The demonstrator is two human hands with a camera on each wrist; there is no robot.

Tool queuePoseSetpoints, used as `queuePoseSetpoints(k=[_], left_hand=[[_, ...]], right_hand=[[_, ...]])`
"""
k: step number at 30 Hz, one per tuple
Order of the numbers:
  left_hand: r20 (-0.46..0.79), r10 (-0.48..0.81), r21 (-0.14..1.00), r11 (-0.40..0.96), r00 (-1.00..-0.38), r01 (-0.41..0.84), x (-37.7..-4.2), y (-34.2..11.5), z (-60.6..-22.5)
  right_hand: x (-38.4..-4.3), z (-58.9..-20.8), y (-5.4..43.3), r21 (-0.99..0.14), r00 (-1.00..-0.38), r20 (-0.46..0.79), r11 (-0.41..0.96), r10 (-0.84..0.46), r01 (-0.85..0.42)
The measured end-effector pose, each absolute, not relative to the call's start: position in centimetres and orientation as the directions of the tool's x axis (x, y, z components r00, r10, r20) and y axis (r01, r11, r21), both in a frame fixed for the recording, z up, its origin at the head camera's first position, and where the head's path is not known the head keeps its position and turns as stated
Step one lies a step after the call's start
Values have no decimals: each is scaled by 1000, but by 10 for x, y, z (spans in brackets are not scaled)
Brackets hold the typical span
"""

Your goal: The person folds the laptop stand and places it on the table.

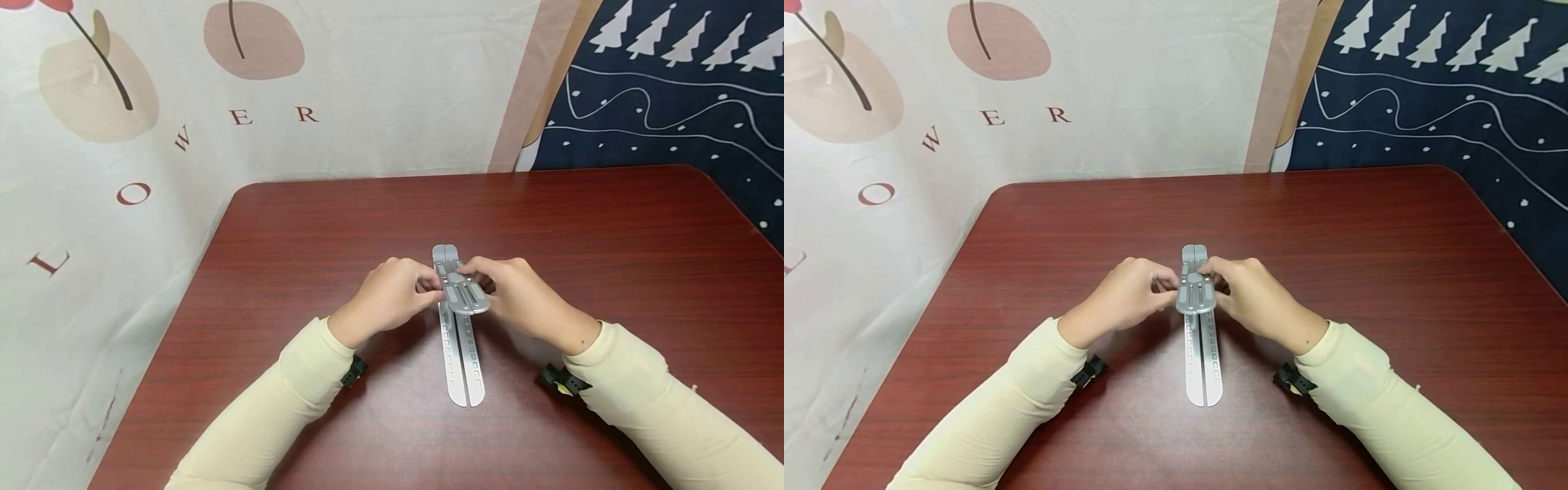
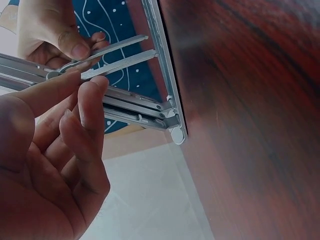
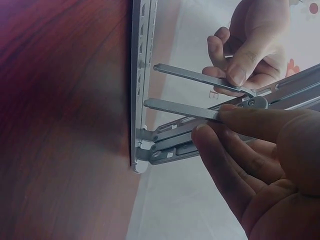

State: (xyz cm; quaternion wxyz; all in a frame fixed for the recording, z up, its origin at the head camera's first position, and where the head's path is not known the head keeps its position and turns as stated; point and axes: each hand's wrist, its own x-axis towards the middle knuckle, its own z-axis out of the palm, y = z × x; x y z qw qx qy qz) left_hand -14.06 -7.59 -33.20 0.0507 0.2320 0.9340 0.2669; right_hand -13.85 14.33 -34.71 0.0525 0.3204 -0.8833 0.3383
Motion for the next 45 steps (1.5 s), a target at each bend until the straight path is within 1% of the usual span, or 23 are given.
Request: queuePoseSetpoints(k=[28,36,41,45], left_hand=[[94,429,435,794,-898,425,-141,-75,-335],[101,389,424,816,-916,393,-140,-74,-334],[122,346,420,831,-930,365,-139,-75,-334],[145,347,441,816,-927,375,-140,-75,-334]], right_hand=[[-142,-352,143,-541,-752,376,531,-542,-653],[-141,-352,143,-481,-737,403,560,-542,-674],[-140,-352,144,-436,-743,418,602,-523,-669],[-140,-353,144,-418,-746,423,621,-514,-664]])
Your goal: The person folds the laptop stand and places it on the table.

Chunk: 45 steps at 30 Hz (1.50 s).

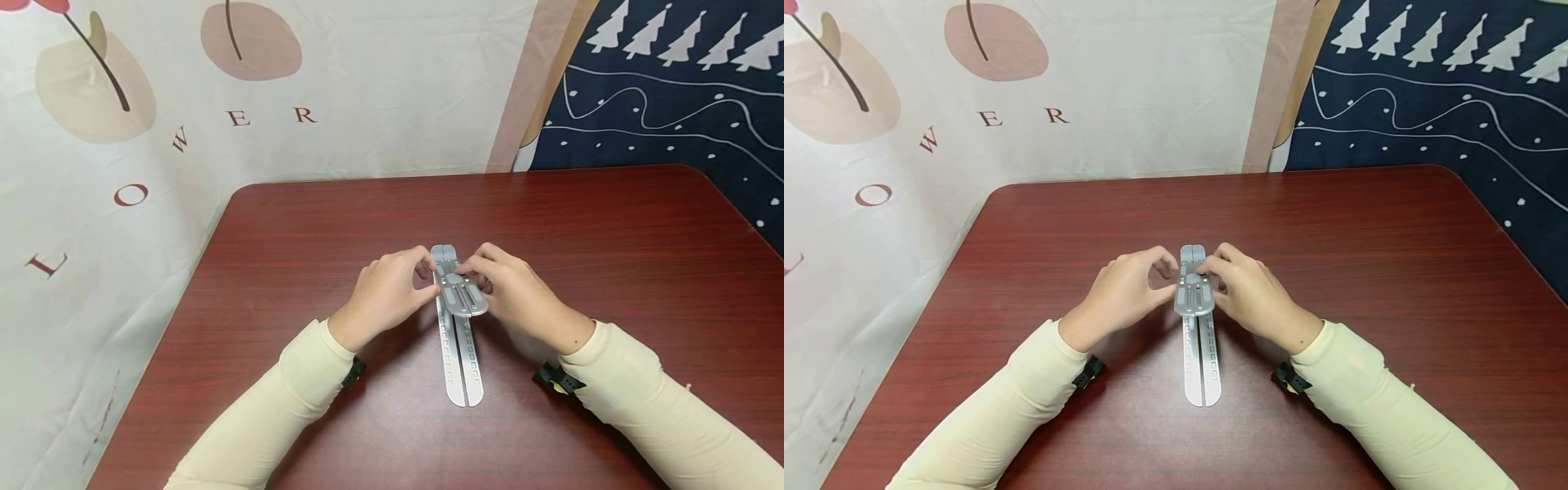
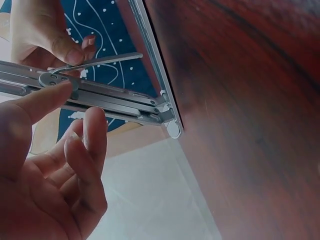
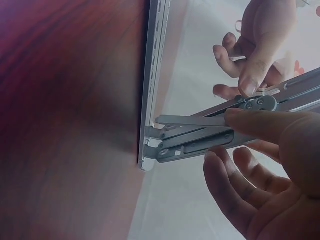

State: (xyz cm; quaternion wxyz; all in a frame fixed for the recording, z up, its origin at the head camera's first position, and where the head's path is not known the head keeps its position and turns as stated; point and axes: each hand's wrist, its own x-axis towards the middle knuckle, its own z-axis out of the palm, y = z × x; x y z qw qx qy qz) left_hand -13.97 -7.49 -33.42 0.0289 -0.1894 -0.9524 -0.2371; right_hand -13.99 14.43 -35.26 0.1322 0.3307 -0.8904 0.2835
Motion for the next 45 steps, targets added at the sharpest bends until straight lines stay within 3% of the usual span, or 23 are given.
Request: queuePoseSetpoints(k=[20,45], left_hand=[[150,386,433,802,-910,411,-138,-74,-336],[80,409,411,818,-909,403,-140,-75,-338]], right_hand=[[-140,-352,144,-444,-740,434,593,-514,-672],[-140,-358,140,-392,-735,400,622,-548,-678]])
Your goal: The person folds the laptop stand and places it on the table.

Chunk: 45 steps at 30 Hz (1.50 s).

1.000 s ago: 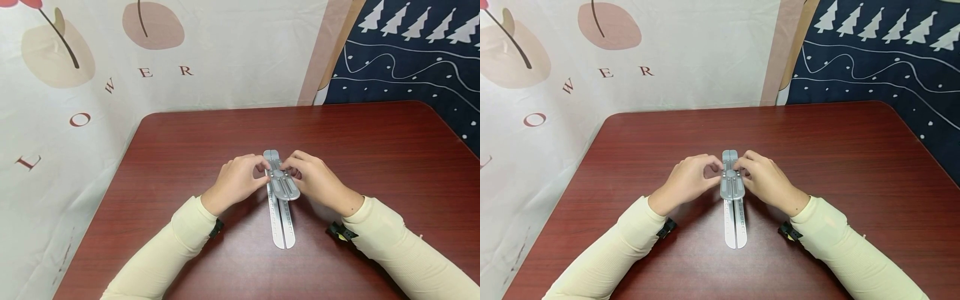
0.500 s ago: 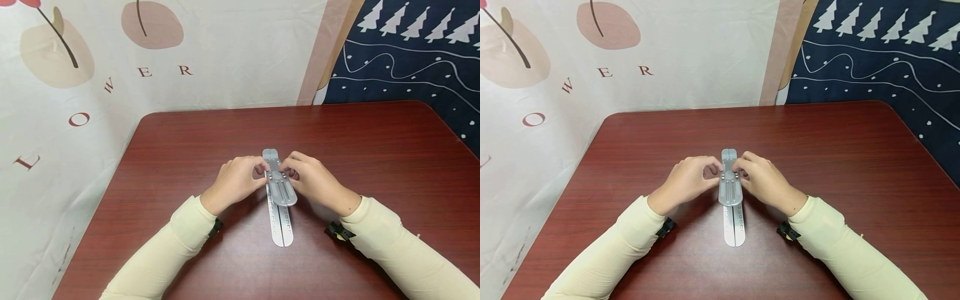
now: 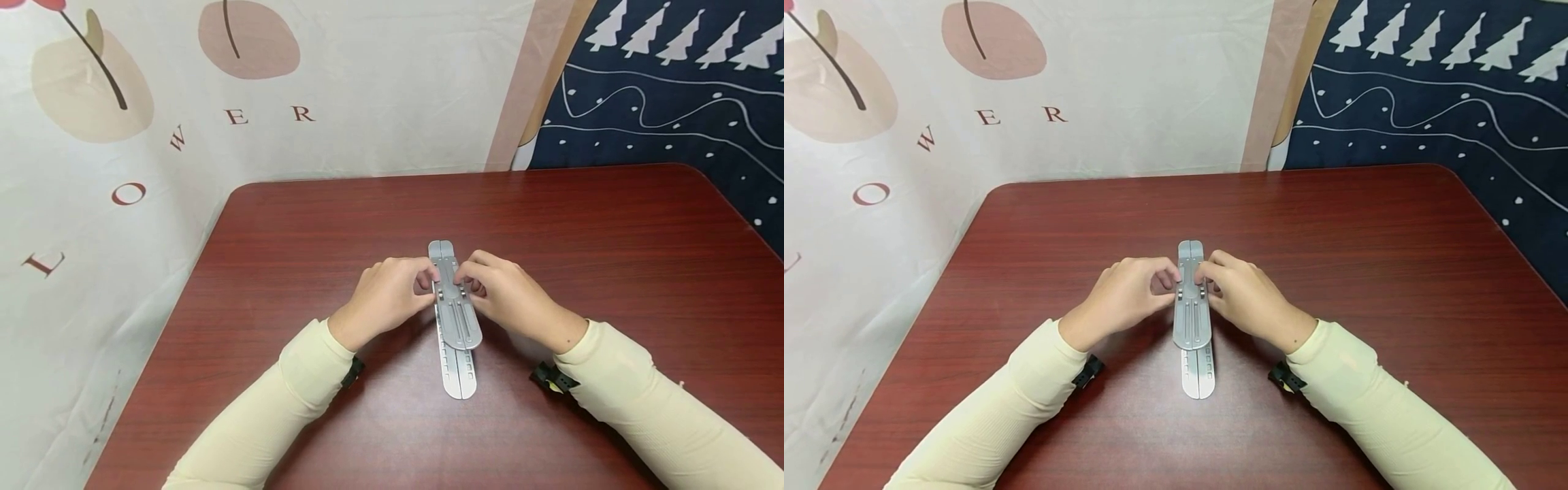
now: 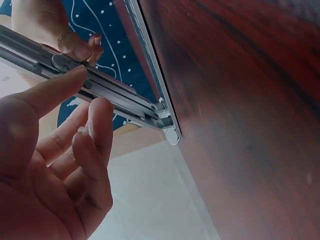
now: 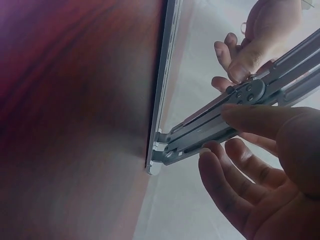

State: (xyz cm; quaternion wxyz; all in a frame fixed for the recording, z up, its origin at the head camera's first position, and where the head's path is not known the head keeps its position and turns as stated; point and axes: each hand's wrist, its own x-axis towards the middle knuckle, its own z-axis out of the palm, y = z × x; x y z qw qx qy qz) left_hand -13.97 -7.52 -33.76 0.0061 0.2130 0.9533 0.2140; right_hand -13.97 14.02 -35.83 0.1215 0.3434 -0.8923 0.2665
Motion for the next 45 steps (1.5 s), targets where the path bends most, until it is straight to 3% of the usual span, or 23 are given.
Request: queuePoseSetpoints(k=[22,45], left_hand=[[14,451,386,821,-892,421,-140,-75,-343],[-43,486,299,840,-873,453,-137,-74,-342]], right_hand=[[-139,-360,138,-369,-756,238,663,-610,-651],[-137,-361,140,-392,-729,161,634,-666,-666]])
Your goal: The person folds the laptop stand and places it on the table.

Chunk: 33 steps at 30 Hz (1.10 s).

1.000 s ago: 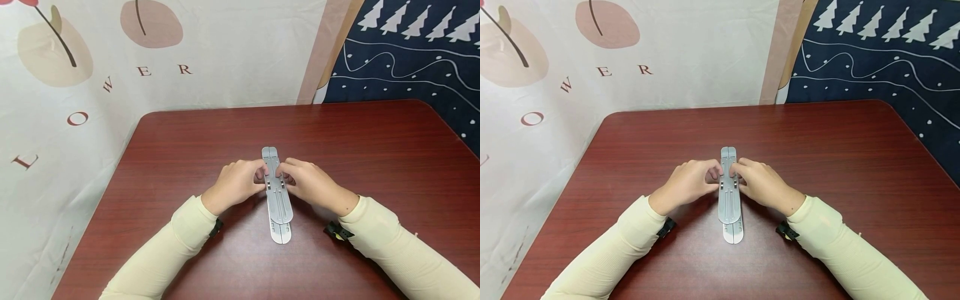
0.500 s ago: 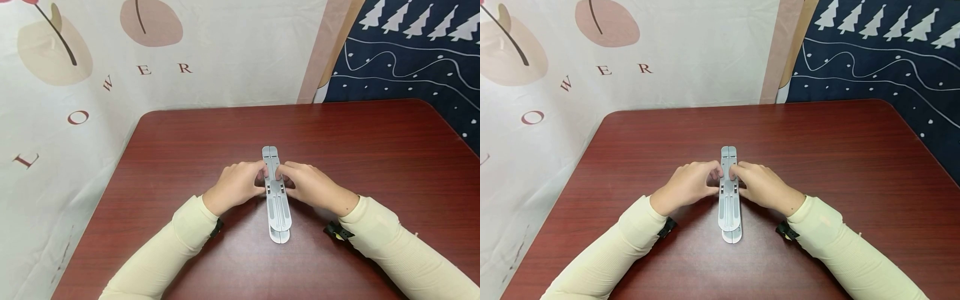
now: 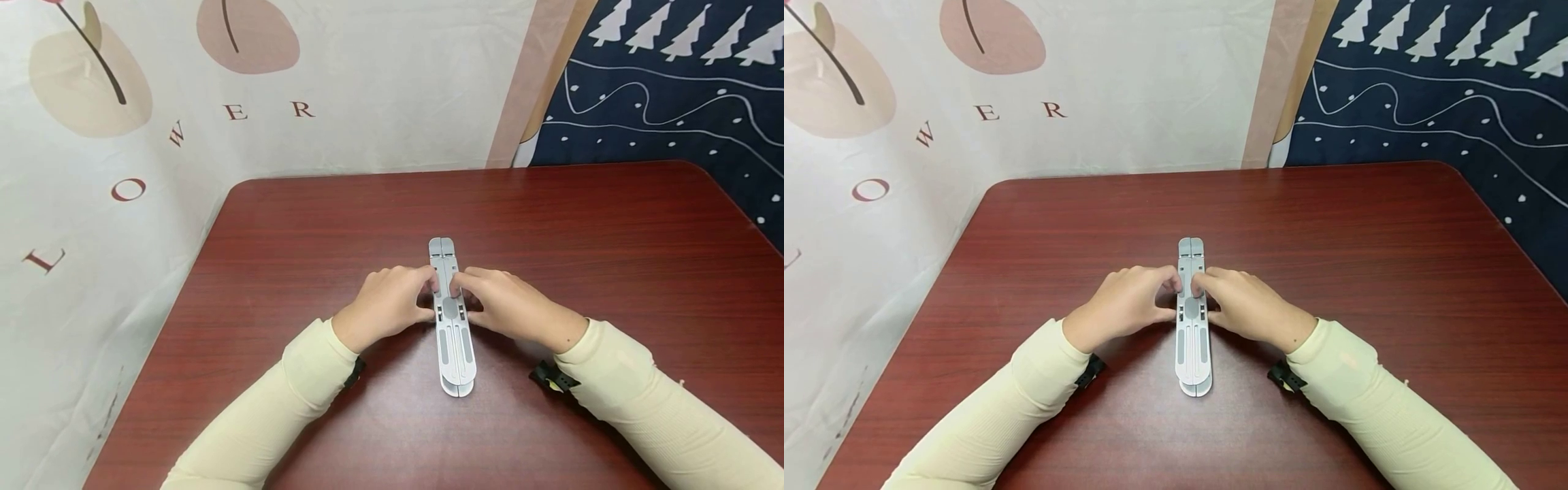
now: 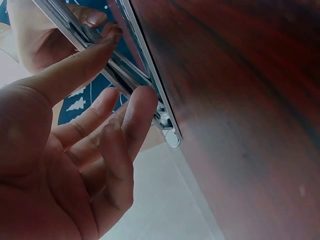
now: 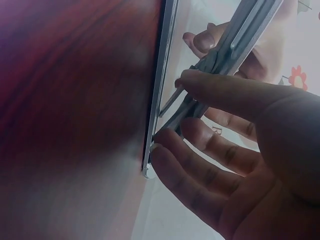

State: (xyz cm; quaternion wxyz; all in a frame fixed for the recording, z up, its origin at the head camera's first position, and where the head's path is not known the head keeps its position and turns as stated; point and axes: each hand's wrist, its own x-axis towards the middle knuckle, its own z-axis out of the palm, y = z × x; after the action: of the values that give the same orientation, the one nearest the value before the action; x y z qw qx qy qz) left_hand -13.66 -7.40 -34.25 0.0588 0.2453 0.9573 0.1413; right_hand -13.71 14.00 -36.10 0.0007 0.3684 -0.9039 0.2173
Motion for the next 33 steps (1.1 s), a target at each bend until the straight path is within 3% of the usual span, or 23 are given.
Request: queuePoseSetpoints(k=[33], left_hand=[[-82,543,250,823,-836,510,-135,-73,-347]], right_hand=[[-137,-363,142,-363,-719,97,649,-688,-669]])
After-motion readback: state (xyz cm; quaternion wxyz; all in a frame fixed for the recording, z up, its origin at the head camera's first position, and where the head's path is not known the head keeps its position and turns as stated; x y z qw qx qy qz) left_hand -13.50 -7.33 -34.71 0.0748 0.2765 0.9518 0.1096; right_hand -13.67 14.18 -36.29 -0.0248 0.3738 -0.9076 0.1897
